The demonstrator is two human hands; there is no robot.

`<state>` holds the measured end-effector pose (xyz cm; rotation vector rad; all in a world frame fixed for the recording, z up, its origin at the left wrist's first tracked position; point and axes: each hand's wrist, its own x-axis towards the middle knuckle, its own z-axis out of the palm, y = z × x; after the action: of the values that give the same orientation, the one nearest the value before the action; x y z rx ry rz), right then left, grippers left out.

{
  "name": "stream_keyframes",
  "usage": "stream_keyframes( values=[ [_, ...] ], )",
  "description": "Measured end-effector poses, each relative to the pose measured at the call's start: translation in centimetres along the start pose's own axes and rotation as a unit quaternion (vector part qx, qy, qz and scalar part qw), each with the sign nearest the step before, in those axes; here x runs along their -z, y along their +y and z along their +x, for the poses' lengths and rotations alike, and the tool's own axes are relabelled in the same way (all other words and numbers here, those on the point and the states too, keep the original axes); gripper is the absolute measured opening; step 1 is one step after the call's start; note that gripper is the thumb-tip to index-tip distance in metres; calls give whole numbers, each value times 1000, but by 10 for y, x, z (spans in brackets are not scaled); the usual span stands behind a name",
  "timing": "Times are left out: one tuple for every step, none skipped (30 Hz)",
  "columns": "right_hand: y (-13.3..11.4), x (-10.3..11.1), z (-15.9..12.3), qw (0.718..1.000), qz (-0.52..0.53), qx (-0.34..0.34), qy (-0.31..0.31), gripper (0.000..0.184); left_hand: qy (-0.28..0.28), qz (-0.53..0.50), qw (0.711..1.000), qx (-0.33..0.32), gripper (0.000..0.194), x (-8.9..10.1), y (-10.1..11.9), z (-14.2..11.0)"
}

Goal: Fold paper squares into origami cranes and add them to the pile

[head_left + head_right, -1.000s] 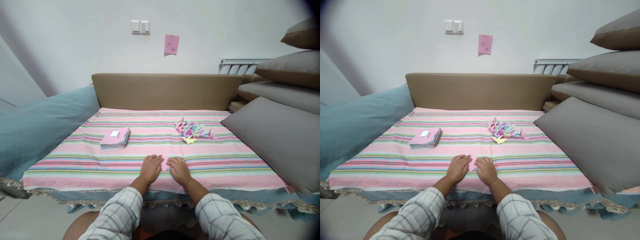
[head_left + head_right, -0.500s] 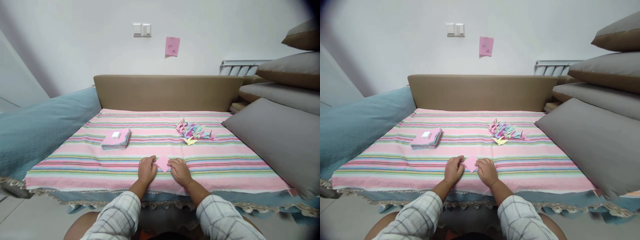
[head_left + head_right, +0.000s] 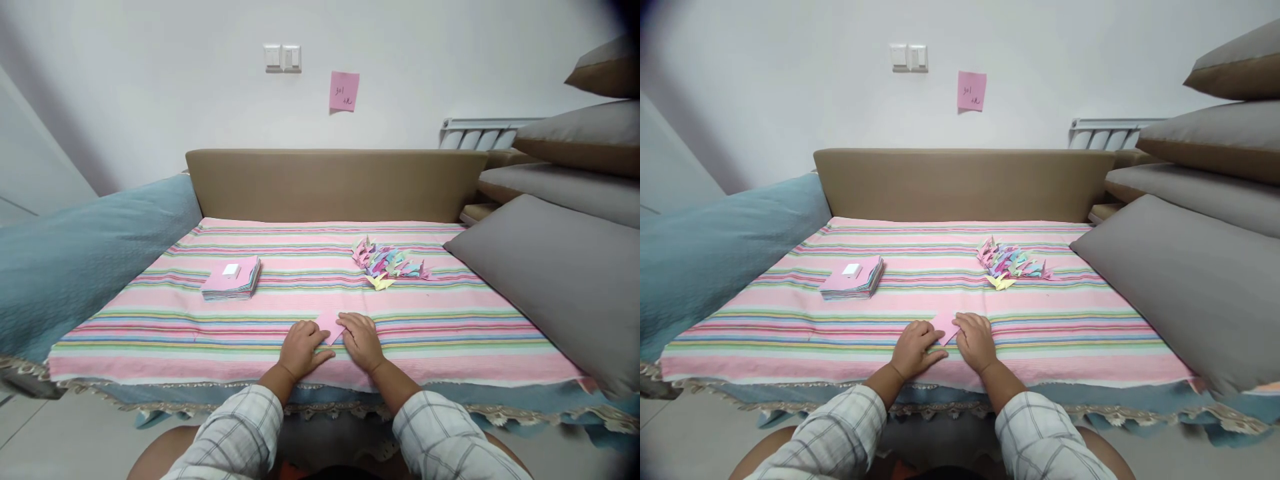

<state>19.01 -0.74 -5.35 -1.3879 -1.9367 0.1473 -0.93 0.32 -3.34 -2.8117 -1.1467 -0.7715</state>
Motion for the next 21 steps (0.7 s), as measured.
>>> stream_keyframes(
  values=[
    [-1,1,0,1000,3,0,-1,32,6,-1,1000,4,34,0,0,0],
    [-1,2,0,1000,8,0,-1,31,14,-5,1000,10,29,-1,0,0],
    [-3,3,0,1000,13,-2,0,30,26,-9,999,20,25,-1,0,0],
    [-4,4,0,1000,19,-4,0,29,40,-14,999,32,23,-2,-1,0],
    [-5,6,0,1000,24,-4,0,28,56,-19,997,45,22,-3,-1,0],
    [-6,7,-1,1000,28,-2,-1,27,72,-22,995,59,22,-4,-2,0],
    [-7,8,-1,999,33,3,-2,26,88,-24,993,73,22,-5,-3,0],
    [-8,9,-2,999,38,11,-5,24,102,-24,991,84,23,-6,-4,1],
    [-8,9,-2,999,44,21,-9,23,114,-24,989,93,24,-7,-5,1],
    [-7,9,-3,998,50,30,-13,22,124,-23,987,101,24,-8,-7,2],
    [-6,9,-3,998,56,35,-17,21,131,-24,985,106,24,-9,-8,2],
    [-5,8,-2,997,63,34,-16,21,136,-26,984,110,23,-10,-9,2],
    [-3,7,-1,997,72,24,-11,22,138,-29,983,113,22,-10,-10,3],
    [-1,6,1,997,83,7,-1,22,139,-32,983,117,21,-11,-10,3],
    [2,5,4,995,97,-17,14,23,141,-35,982,122,21,-11,-11,3],
    [4,4,7,992,111,-43,31,24,143,-38,981,126,21,-11,-11,3],
    [7,3,11,989,123,-67,40,24,146,-41,980,131,21,-11,-11,4],
    [8,1,15,987,131,-83,44,23,149,-44,979,136,21,-11,-12,4],
    [9,0,19,986,135,-91,39,24,151,-47,978,139,21,-11,-12,4],
    [9,-1,22,986,134,-92,26,24,154,-51,977,142,21,-11,-12,4],
    [9,-2,25,987,128,-93,12,23,156,-55,976,144,20,-11,-12,3]
  ],
)
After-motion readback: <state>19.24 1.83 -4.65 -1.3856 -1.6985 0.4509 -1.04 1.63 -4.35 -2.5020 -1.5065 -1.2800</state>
